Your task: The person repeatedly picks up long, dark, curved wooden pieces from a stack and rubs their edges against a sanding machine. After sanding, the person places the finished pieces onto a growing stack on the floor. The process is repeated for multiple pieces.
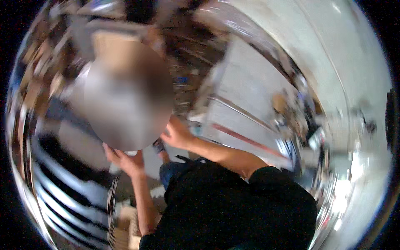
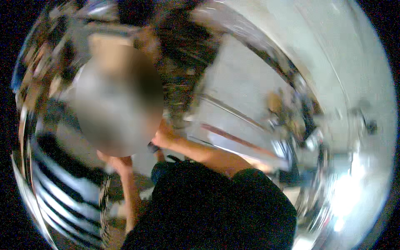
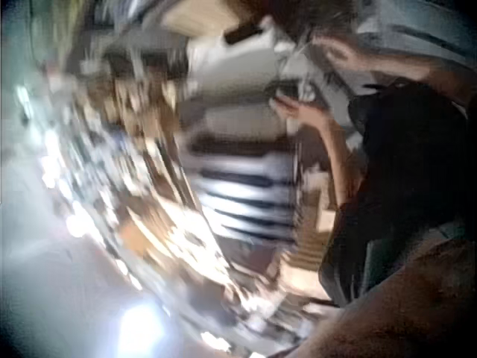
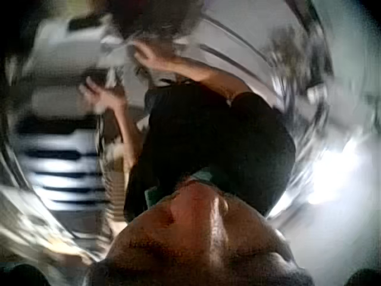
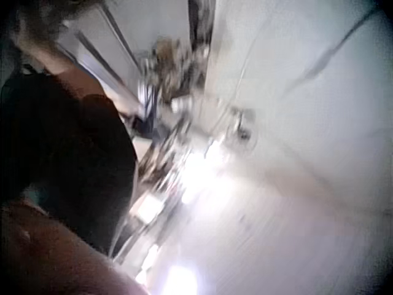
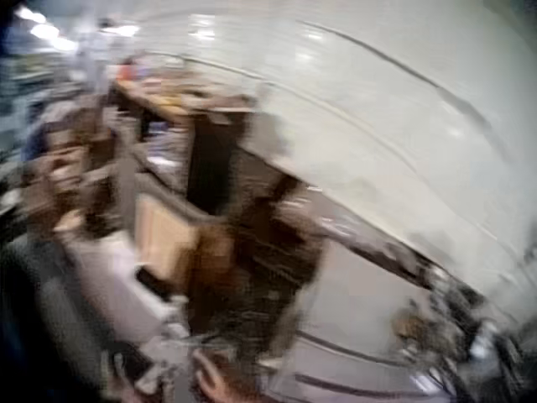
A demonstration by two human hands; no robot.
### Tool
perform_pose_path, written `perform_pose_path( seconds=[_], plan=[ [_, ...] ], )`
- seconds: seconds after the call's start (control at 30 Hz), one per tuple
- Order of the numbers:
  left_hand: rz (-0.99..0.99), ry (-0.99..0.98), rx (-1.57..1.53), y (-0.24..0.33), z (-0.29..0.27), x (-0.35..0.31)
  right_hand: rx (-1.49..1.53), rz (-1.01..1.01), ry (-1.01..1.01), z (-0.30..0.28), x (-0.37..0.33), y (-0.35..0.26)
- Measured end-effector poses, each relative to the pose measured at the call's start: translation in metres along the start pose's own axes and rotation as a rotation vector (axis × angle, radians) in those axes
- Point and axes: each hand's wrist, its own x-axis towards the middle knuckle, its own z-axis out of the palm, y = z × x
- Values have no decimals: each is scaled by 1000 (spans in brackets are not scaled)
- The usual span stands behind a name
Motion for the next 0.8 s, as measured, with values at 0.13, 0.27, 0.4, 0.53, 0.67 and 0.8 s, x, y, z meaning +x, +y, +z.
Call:
perform_pose_path(
  seconds=[0.13, 0.27, 0.4, 0.53, 0.67, 0.8],
  plan=[
    [298, -175, -115, 87, 58, -23, -86, 155, 281, -113, -95, 47],
    [649, -592, -175, 194, 104, -83, -287, 362, 723, -224, -235, 92],
    [872, -888, -115, 290, 145, -172, -493, 554, 965, -344, -395, 150],
    [850, -1003, 47, 372, 146, -255, -664, 749, 1027, -425, -583, 217],
    [804, -1024, 183, 407, 145, -300, -718, 945, 996, -482, -721, 257],
    [851, -1053, 270, 409, 170, -318, -713, 1046, 1073, -525, -797, 279]
  ],
)
